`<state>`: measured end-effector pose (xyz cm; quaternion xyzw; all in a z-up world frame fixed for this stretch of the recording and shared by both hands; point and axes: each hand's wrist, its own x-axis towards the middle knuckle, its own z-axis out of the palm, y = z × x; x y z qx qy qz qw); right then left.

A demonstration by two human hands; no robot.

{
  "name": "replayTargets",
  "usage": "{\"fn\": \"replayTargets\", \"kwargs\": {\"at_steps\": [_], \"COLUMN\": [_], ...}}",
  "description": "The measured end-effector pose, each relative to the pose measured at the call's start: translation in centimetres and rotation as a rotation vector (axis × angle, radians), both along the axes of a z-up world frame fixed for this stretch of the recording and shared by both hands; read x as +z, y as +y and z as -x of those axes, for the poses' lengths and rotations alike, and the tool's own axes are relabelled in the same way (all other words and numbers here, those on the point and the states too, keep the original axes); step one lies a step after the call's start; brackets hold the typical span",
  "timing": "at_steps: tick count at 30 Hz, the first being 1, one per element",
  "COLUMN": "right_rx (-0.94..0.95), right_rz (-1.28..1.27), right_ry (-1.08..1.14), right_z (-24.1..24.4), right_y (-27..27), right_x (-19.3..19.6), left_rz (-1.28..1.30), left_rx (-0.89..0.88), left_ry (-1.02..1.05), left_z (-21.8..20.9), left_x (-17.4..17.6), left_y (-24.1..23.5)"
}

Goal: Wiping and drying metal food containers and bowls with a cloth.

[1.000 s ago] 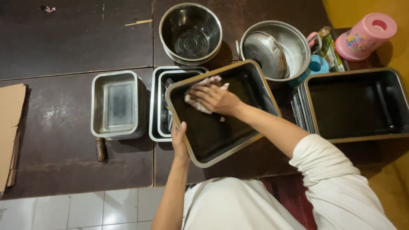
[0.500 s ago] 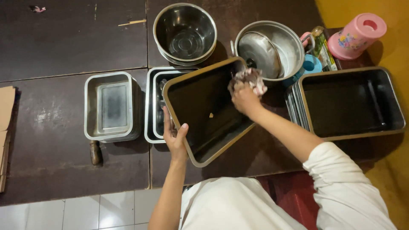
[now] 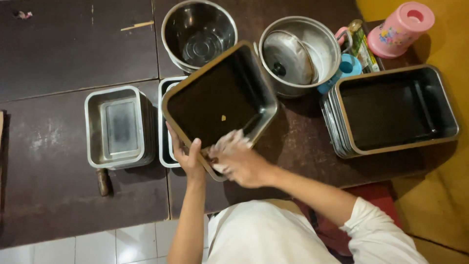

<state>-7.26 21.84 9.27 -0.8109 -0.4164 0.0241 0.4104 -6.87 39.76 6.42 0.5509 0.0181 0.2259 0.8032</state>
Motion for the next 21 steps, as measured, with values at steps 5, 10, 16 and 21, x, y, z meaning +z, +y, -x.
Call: {"fn": "replayTargets", "kwargs": {"at_steps": [5, 10, 16, 21], "right_rx": [-0.381, -0.808, -0.413, -0.352], "right_rz": [0.421, 0.338, 0.070, 0.171], "right_ry": [-0.249, 0.080, -0.028, -0.349], "right_z": [-9.7, -11.7, -9.2, -11.8], "right_y": [-7.4, -6.3, -5.2, -5.2], "right_x": [-10.0, -1.9, -4.7, -8.5], "left_rz": [0.020, 0.123, 0.300, 0.380], "left_rx": [-0.043, -0.038, -0.084, -0.155], "left_ry": [0.065, 0.104, 0.119, 0.122], "left_z": [1.3, 1.7, 1.7, 2.5], "left_x": [-0.6, -0.3, 0.0, -0.3], "left_y": [-0.1, -0.2, -0.4, -0.7]}}
